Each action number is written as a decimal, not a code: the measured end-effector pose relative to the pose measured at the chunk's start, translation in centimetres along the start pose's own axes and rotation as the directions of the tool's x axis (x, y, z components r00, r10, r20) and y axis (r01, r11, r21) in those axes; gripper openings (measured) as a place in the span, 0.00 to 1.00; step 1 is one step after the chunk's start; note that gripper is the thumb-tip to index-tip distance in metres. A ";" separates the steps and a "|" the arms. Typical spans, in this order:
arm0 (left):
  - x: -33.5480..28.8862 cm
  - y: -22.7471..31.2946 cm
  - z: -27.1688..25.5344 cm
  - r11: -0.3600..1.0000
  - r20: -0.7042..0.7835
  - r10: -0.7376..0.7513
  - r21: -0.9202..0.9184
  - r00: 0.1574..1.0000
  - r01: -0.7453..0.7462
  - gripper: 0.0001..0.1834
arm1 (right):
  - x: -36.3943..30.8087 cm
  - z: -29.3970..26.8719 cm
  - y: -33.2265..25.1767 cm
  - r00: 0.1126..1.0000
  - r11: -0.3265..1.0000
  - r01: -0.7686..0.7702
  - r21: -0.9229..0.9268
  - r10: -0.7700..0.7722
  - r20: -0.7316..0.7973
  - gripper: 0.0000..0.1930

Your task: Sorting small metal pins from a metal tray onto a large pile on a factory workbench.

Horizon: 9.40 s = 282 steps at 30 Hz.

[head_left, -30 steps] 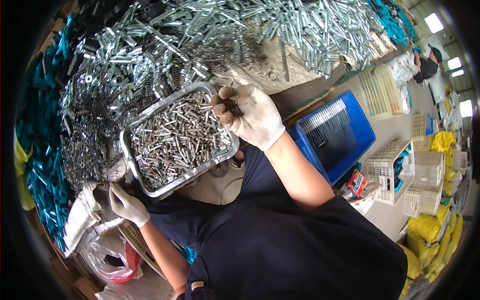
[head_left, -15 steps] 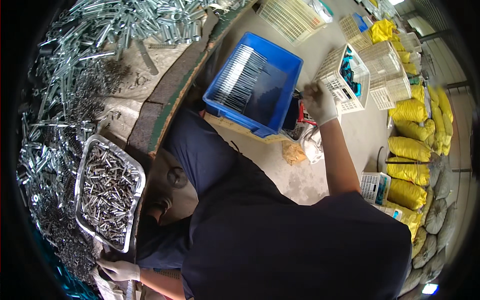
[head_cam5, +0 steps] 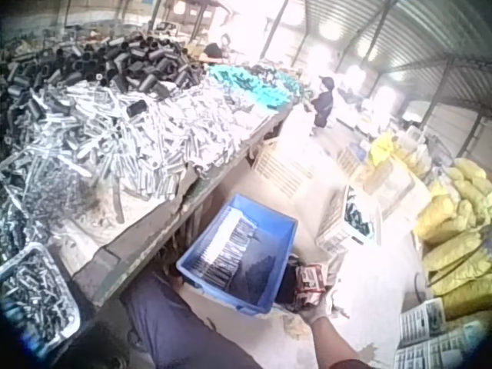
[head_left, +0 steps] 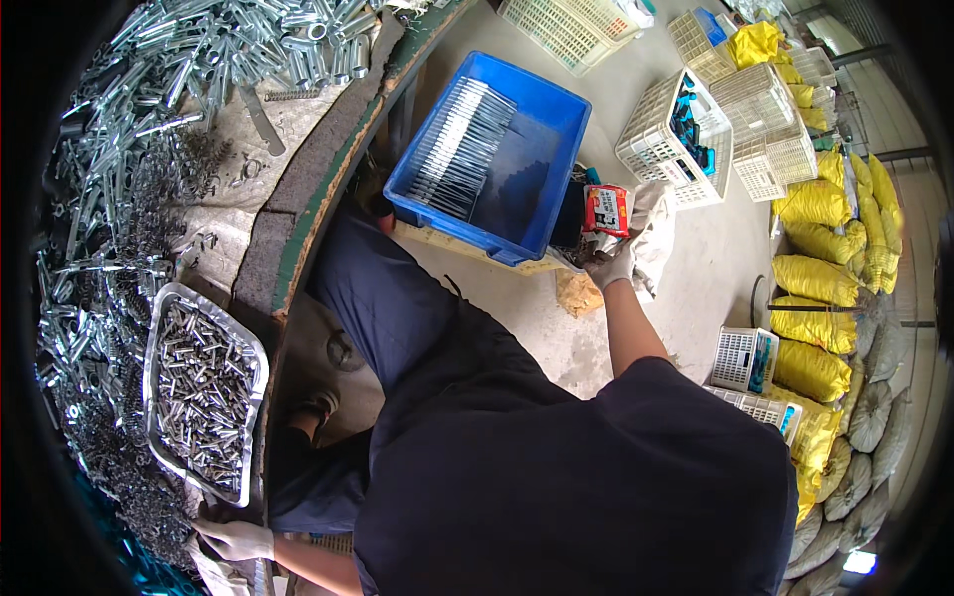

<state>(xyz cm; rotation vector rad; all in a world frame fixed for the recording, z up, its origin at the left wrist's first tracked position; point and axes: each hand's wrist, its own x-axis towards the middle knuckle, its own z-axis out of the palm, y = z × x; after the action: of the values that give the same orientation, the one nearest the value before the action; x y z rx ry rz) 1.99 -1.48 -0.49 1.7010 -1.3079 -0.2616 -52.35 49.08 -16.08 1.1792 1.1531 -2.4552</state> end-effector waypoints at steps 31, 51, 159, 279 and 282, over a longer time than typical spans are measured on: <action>-2.4 2.7 -0.4 0.937 0.043 -0.131 -0.322 0.990 0.138 0.16 | -40.6 34.2 33.4 -0.444 0.153 0.880 0.449 0.597 0.668 0.07; -2.3 2.2 -0.1 0.947 -0.013 -0.061 -0.318 0.998 0.054 0.16 | -43.3 37.1 37.2 -0.483 0.027 0.488 0.872 0.841 0.245 0.04; -1.9 2.9 -1.1 0.952 0.049 -0.044 -0.300 0.998 0.056 0.09 | -45.1 30.1 37.1 -0.458 0.126 0.840 0.527 0.685 0.566 0.11; -1.9 3.2 -1.3 0.953 0.006 0.004 -0.302 1.000 -0.003 0.07 | -48.2 30.8 41.9 -0.579 0.152 0.515 0.844 0.787 0.212 0.08; -1.9 3.0 -1.4 0.956 -0.008 0.009 -0.294 1.000 -0.011 0.07 | -48.8 31.1 41.7 -0.547 0.152 0.479 0.864 0.822 0.159 0.08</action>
<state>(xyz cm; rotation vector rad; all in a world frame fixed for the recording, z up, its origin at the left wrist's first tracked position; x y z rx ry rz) 0.15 0.91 1.87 1.4413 -1.2061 -0.4234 -18.76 -9.25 7.65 2.9420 -1.3550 0.0580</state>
